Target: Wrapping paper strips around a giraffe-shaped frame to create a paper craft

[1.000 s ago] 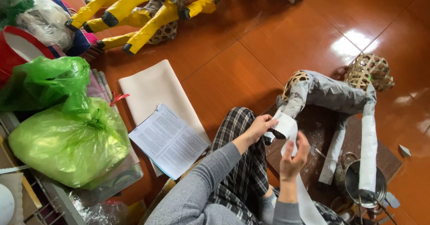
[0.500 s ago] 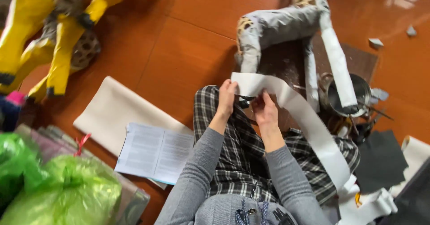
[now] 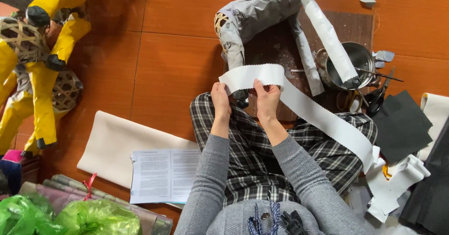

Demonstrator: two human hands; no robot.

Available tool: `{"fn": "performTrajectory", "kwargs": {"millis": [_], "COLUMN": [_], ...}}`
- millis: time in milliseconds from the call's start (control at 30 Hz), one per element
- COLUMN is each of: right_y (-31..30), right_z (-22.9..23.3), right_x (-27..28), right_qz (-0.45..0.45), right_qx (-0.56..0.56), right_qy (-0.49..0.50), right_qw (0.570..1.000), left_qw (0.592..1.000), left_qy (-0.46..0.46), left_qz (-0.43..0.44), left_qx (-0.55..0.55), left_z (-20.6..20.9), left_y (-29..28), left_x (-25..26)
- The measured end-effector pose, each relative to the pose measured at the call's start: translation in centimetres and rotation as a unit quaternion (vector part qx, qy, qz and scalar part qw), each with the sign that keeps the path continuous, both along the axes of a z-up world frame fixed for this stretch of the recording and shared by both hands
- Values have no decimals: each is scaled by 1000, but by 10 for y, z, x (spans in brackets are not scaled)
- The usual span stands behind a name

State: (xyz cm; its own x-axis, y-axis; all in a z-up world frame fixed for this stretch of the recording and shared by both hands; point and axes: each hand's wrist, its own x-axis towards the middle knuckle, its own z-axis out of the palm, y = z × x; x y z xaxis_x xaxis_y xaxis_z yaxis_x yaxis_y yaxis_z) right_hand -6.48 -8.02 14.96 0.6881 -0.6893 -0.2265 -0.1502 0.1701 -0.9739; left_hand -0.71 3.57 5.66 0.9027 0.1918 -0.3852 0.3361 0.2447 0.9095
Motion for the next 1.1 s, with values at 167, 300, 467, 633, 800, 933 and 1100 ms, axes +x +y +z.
{"fn": "performTrajectory", "kwargs": {"millis": [167, 300, 467, 633, 800, 933, 1100], "right_y": [4, 3, -2, -5, -3, 2, 6], "right_z": [17, 9, 1, -24, -22, -4, 7], "right_x": [-15, -18, -18, -14, -12, -10, -8], "right_qz": [-2, -9, -2, -13, 1, -4, -3], "right_qx": [-28, -53, -68, -60, -57, -59, -35], "right_qy": [13, 33, 53, 57, 69, 71, 63], "right_qw": [1000, 998, 996, 996, 996, 996, 997], "left_qw": [999, 993, 956, 942, 964, 949, 953], "left_qy": [-6, -65, -172, -210, -128, -109, 96], "left_qz": [-40, -90, -83, -98, -189, -254, -204], "left_qx": [-22, 39, 223, 244, 139, 151, -202], "left_z": [55, 83, 83, 71, 79, 139, 117], "left_y": [2, 2, -1, 5, 11, -1, -7], "left_x": [-15, -25, -26, -28, -27, -34, -21]}}
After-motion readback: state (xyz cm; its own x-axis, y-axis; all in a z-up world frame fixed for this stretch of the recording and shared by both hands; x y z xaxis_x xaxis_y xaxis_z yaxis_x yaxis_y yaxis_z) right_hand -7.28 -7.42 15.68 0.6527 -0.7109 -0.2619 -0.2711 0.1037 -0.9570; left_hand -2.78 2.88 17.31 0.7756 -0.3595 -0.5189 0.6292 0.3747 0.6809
